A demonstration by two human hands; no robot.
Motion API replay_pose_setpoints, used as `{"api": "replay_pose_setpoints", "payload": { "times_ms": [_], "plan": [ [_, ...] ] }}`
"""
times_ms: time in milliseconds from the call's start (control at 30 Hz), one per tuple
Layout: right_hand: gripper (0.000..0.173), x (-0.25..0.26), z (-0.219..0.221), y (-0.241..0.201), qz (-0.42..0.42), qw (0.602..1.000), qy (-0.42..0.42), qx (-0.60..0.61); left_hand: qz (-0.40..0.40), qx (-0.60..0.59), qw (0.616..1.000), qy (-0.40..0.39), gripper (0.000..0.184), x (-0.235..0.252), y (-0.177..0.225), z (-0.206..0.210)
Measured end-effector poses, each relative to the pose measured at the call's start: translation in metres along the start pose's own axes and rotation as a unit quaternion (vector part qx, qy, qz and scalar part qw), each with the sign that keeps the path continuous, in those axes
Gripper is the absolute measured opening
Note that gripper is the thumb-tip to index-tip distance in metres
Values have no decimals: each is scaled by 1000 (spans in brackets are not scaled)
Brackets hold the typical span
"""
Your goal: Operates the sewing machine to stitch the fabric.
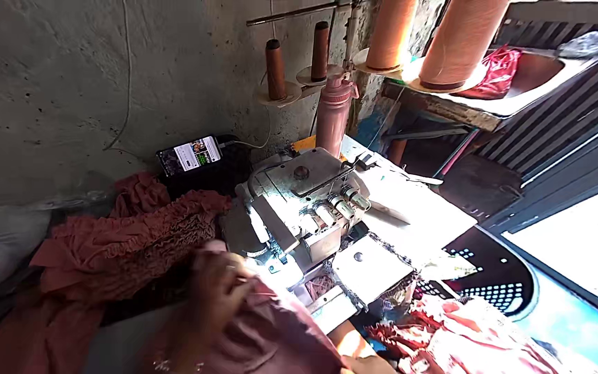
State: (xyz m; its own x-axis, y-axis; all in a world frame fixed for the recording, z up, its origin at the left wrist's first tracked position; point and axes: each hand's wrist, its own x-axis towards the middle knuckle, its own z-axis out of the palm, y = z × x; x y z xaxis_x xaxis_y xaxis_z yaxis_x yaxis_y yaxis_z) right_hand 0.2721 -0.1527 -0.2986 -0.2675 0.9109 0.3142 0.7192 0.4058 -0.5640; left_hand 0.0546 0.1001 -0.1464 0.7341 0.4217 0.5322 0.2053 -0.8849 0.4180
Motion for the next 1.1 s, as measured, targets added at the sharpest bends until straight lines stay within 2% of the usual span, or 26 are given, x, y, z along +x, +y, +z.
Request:
{"api": "replay_pose_setpoints", "payload": {
  "times_ms": [33,100,133,200,233,300,333,400,433,467,533,667,767,933,1100],
  "plan": [
    [13,-18,15,17,97,994,-43,2,-33,9,999,-6,24,6,10,29],
    [26,-32,19,34,271,956,-110,7,-59,19,998,14,26,9,22,61],
    [28,-32,17,36,315,942,-114,-6,-43,40,998,26,24,4,14,66],
    [27,-21,-16,24,381,904,-193,30,-23,50,997,50,20,-5,9,68],
    [24,-9,-40,21,374,896,-234,42,-21,54,997,59,16,-7,9,65],
    [17,12,-82,21,297,923,-239,58,-21,86,993,76,10,-10,13,59],
    [14,24,-97,17,257,947,-184,64,-19,108,990,87,9,-12,17,56],
    [10,53,-105,7,150,988,37,31,-5,128,987,102,10,-18,23,54],
    [11,72,-101,3,101,985,137,24,2,124,987,106,10,-22,24,53],
    [12,92,-94,1,61,977,203,26,7,117,987,109,10,-25,25,53],
    [18,125,-77,-7,14,965,262,17,9,94,989,114,8,-30,24,52],
    [25,156,-53,-17,2,964,265,-25,8,52,992,116,7,-36,21,52],
    [22,158,-51,-9,11,962,265,-59,16,14,993,114,7,-41,16,58],
    [31,159,-56,-9,42,955,265,-123,6,-34,994,100,5,-45,14,64],
    [24,169,-63,-16,60,952,240,-180,-26,-38,995,92,4,-43,16,62]
  ]
}}
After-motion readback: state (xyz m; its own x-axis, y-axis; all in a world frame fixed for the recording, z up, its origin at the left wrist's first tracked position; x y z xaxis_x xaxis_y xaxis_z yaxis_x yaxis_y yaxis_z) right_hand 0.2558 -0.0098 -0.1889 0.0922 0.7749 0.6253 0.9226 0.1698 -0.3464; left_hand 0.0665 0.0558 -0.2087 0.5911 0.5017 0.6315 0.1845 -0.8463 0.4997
